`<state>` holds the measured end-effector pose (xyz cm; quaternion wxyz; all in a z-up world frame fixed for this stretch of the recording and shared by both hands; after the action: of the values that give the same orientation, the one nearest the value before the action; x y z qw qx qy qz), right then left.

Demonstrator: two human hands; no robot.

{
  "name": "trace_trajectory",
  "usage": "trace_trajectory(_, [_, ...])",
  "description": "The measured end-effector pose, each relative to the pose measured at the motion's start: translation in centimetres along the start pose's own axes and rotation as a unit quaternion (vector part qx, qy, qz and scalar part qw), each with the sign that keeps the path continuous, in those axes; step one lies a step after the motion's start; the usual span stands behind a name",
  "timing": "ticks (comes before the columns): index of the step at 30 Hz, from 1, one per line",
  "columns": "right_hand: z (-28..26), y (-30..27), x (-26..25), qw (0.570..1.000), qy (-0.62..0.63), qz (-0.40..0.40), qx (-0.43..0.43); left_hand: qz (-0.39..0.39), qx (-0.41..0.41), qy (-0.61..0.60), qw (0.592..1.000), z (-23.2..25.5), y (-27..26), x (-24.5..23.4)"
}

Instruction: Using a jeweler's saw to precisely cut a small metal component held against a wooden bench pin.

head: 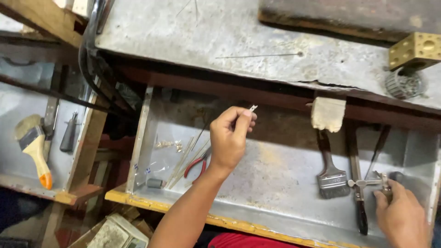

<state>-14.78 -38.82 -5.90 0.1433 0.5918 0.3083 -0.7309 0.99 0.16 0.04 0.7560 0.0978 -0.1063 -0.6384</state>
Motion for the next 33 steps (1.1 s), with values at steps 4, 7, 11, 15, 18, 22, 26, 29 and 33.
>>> trace_trajectory(4, [0.4,-0.8,0.3,0.995,0.089,0.037,0.001,-0.027,0.033,0.013,0.999,1.2,-0.2,0.2])
trace_trajectory(7, [2.1,-0.6,1.6,0.992,0.062,0.105,0.037,-0.05,0.059,0.014,0.997,1.5,-0.5,0.4])
trace_trajectory(11, [3.0,-0.7,2.5,0.988,0.143,0.055,-0.002,-0.073,0.084,0.022,0.993,2.4,-0.9,1.2])
trace_trajectory(15, [0.1,-1.1,3.0,0.931,0.323,0.039,-0.165,-0.114,0.11,-0.005,0.987,3.8,-1.6,2.8])
trace_trajectory(18, [-5.7,-3.0,-0.7,0.864,0.474,-0.055,-0.161,-0.133,0.087,-0.018,0.987,6.3,-1.9,4.7])
trace_trajectory(22, [-12.9,-5.3,-5.8,0.725,0.636,-0.087,-0.248,-0.146,0.073,-0.016,0.987,7.3,-2.0,6.9])
trace_trajectory(26, [-16.6,-6.2,-8.5,0.653,0.677,-0.15,-0.304,-0.136,0.051,-0.017,0.989,7.0,-2.1,8.3])
trace_trajectory(29, [-17.1,-6.0,-7.0,0.648,0.689,-0.177,-0.272,-0.135,0.028,-0.023,0.99,6.1,-2.4,8.8])
trace_trajectory(33, [-16.3,-5.1,-5.0,0.761,0.599,-0.153,-0.198,-0.165,0.037,-0.016,0.985,5.1,-2.4,9.1])
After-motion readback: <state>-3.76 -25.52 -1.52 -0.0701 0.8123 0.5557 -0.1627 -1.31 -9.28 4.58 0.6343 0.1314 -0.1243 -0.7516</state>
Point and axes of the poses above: each hand's wrist, its own y-axis towards the middle knuckle, its own x-axis out of the palm, z = x × y, the point moved 1 cm from there along y, towards the middle knuckle, and after that the axes turned 14 degrees about x, right-handed, at the moved point
